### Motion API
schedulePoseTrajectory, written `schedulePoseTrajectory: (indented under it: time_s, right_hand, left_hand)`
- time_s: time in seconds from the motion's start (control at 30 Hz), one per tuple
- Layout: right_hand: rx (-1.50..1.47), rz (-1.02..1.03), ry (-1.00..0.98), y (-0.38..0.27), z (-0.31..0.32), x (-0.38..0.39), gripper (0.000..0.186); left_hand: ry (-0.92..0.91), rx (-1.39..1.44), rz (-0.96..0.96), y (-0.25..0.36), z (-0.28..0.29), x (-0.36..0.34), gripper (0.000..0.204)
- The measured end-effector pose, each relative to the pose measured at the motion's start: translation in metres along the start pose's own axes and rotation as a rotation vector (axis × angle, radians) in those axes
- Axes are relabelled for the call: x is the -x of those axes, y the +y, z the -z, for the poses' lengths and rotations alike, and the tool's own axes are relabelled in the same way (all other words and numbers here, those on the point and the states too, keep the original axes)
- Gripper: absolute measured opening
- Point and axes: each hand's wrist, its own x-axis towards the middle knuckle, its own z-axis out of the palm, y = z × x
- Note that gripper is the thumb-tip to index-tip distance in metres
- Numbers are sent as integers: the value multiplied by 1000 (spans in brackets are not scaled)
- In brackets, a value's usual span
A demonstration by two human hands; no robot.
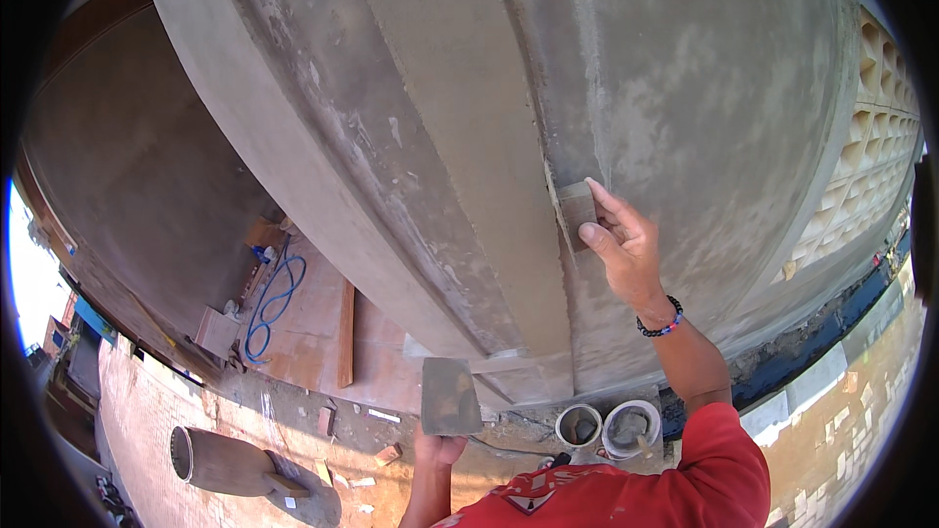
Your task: The person applies and smooths plaster onto a vertical wall using a trowel and a smaller finishing tool. They repeatedly scoop plaster from a bucket and spread it along a vertical section of the wall, smoothing the surface.
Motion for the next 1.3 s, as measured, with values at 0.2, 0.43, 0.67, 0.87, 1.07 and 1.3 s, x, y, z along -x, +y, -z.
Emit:
schedulePoseTrajectory:
  time_s: [0.2,0.43,0.67,0.87,1.07,1.3]
  right_hand:
    - [297,284,230,-9,-8,-2,43]
    - [759,777,329,-19,-45,-64,45]
    - [743,673,-76,-4,-65,-12,45]
    - [242,386,241,-47,-19,-43,42]
    - [158,189,81,-73,-18,-83,42]
    - [102,109,143,-15,-27,-29,46]
  left_hand:
    - [-125,86,47,3,26,-3,29]
    - [-56,99,27,3,18,11,29]
    - [97,30,-32,8,21,17,26]
    - [13,54,-1,12,26,11,26]
    - [-3,63,32,6,31,7,27]
    - [-83,43,57,6,27,8,27]
